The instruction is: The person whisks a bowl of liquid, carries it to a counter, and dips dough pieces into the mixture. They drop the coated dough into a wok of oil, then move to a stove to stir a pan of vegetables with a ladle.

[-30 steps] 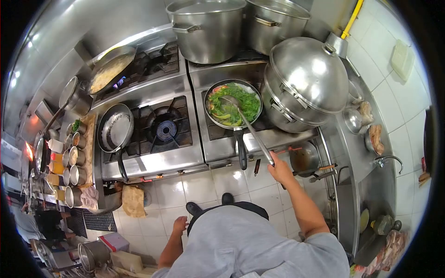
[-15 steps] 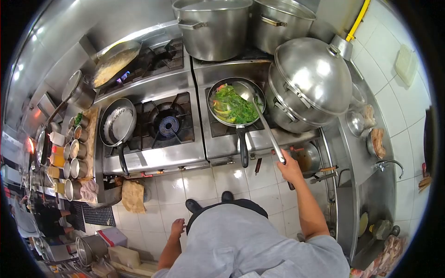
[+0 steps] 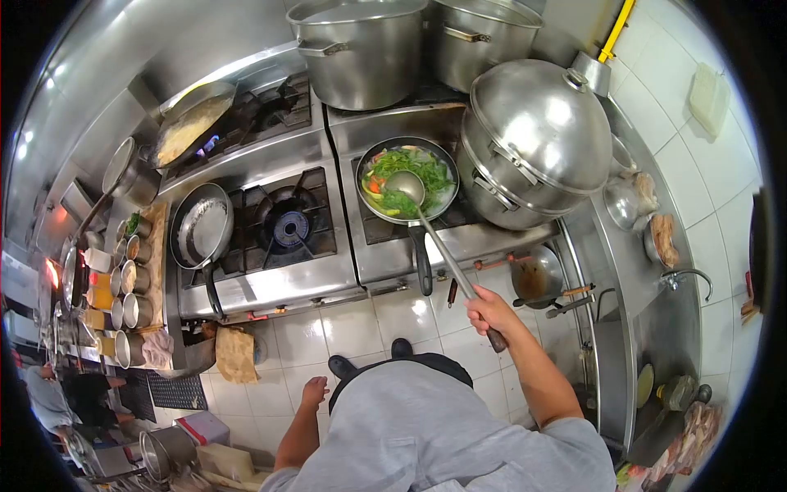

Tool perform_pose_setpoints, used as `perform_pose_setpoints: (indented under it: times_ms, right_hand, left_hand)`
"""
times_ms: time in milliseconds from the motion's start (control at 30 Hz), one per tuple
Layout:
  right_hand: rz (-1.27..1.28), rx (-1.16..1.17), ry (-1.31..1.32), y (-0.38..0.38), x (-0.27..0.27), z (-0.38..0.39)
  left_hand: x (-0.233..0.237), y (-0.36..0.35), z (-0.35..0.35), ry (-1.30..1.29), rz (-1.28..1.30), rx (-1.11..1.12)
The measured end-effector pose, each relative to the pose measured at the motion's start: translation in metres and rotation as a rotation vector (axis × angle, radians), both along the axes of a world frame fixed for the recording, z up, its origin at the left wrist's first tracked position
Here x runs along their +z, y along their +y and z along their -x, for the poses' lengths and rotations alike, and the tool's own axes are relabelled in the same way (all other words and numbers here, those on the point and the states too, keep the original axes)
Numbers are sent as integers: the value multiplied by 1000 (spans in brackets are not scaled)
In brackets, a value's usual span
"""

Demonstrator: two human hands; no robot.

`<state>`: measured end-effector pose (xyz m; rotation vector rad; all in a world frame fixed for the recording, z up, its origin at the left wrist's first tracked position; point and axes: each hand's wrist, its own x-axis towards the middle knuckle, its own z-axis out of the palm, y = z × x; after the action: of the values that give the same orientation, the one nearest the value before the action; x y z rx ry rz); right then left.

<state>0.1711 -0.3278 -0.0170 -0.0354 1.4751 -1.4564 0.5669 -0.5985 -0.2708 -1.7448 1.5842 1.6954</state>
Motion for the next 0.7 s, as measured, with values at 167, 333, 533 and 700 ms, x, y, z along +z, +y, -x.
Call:
perform_pose_setpoints:
  times_ms: [167,333,533,700]
  right_hand:
    - [339,-109,-532,-18,-15,16]
    - [413,-157,-563,-28,-9,24]
    - [24,-74,108,-39,28,33]
    - [-141,-11,437,-41,30,49]
  left_hand:
    - [-2,1,0,3,-4,15]
    - [-18,6,-15,35,-52,62]
    - [-9,15,-28,-7,28,-55]
    - [-3,15,-25,-15,34,-48]
